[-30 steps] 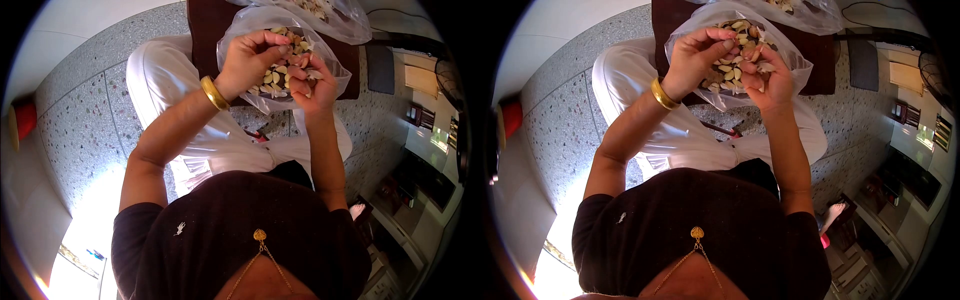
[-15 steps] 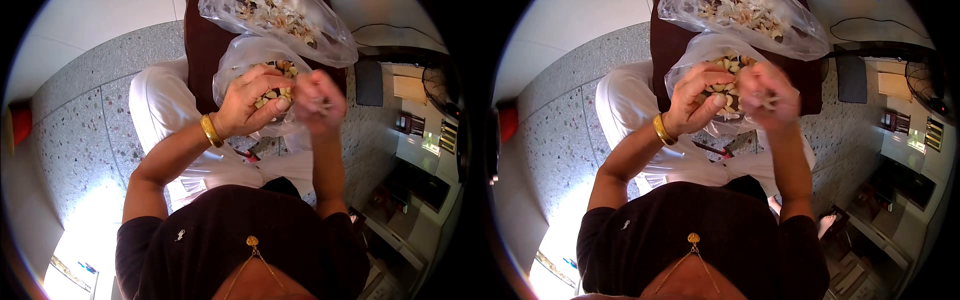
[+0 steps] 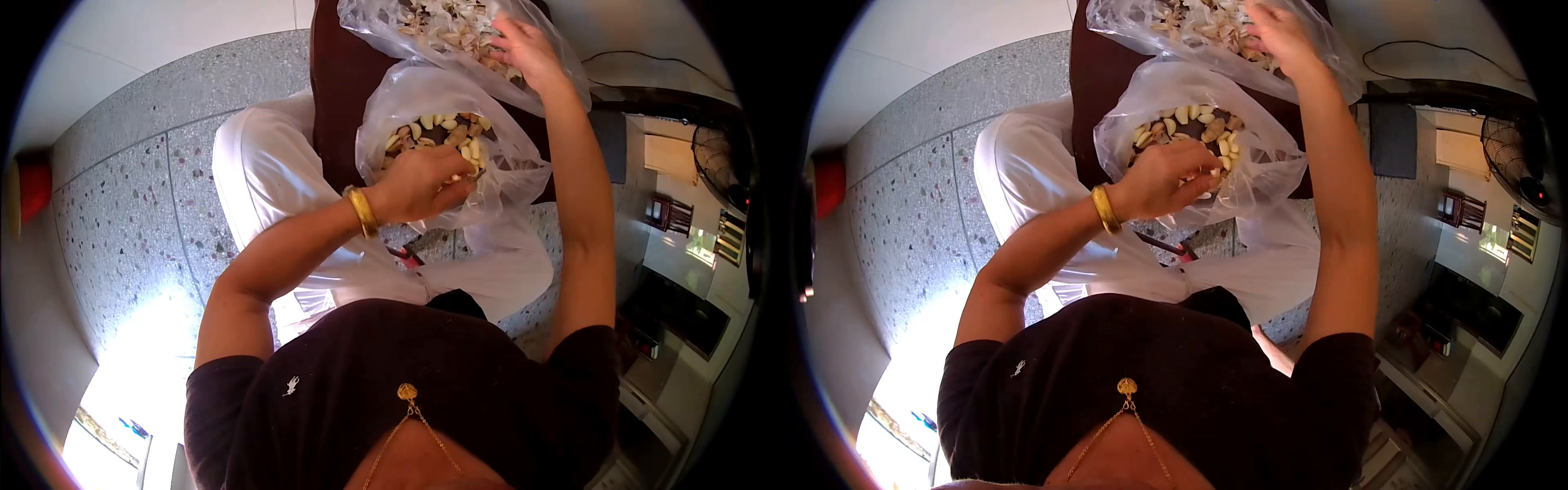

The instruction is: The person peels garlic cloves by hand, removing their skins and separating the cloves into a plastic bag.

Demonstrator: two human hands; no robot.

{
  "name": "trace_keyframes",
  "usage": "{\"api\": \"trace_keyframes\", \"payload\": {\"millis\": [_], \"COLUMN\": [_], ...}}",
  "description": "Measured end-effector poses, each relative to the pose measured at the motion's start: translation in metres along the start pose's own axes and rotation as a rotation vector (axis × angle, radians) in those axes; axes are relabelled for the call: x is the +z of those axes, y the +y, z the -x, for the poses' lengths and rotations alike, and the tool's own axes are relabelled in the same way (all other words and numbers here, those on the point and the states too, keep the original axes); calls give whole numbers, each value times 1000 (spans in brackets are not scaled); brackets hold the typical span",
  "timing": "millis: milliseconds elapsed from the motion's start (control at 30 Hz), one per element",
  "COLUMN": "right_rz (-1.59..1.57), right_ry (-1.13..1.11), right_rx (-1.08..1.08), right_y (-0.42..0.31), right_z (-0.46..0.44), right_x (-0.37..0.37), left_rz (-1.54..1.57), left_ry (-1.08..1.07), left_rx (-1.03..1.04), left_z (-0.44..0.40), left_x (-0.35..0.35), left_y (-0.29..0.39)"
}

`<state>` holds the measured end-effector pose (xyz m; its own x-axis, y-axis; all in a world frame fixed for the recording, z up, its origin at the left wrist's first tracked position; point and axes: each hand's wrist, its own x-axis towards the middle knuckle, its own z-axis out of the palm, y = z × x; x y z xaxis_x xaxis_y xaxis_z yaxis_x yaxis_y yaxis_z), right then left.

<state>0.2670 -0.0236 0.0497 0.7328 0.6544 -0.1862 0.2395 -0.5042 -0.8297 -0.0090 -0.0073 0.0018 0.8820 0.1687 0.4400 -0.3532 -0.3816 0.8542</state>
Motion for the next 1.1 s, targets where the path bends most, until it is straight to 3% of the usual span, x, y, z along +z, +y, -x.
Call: {"api": "trace_keyframes", "payload": {"millis": [100,267,333,400,500,567,633,700,767,867,967,1100], "right_rz": [161,734,647,442,7,-111,10,282,511,846,695,867], "right_ry": [34,98,-23,-53,50,-81,-201,-505,-563,-188,-170,-81], "right_rx": [-119,-244,-212,-94,-266,-473,-576,-764,-613,-637,-516,-552], "right_y": [21,-2,-16,-65,-90,-88,-97,-86,-46,21,54,47], "right_z": [-19,-3,11,56,91,120,176,190,190,159,116,109], "right_x": [-11,-7,-6,5,4,-6,14,32,51,64,62,58], "left_rz": [131,784,904,949,966,992,1008,1042,1034,1045,1001,946], "left_ry": [43,120,144,163,182,181,171,173,161,218,190,138], "left_rx": [-151,-636,-775,-758,-714,-651,-580,-514,-452,-420,-425,-477], "left_z": [-5,-14,-18,-20,-21,-24,-26,-30,-31,-31,-29,-29], "left_x": [1,-15,-26,-31,-32,-32,-35,-38,-39,-31,-32,-29], "left_y": [-5,-14,-16,-15,-14,-12,-13,-14,-17,-21,-21,-28]}}
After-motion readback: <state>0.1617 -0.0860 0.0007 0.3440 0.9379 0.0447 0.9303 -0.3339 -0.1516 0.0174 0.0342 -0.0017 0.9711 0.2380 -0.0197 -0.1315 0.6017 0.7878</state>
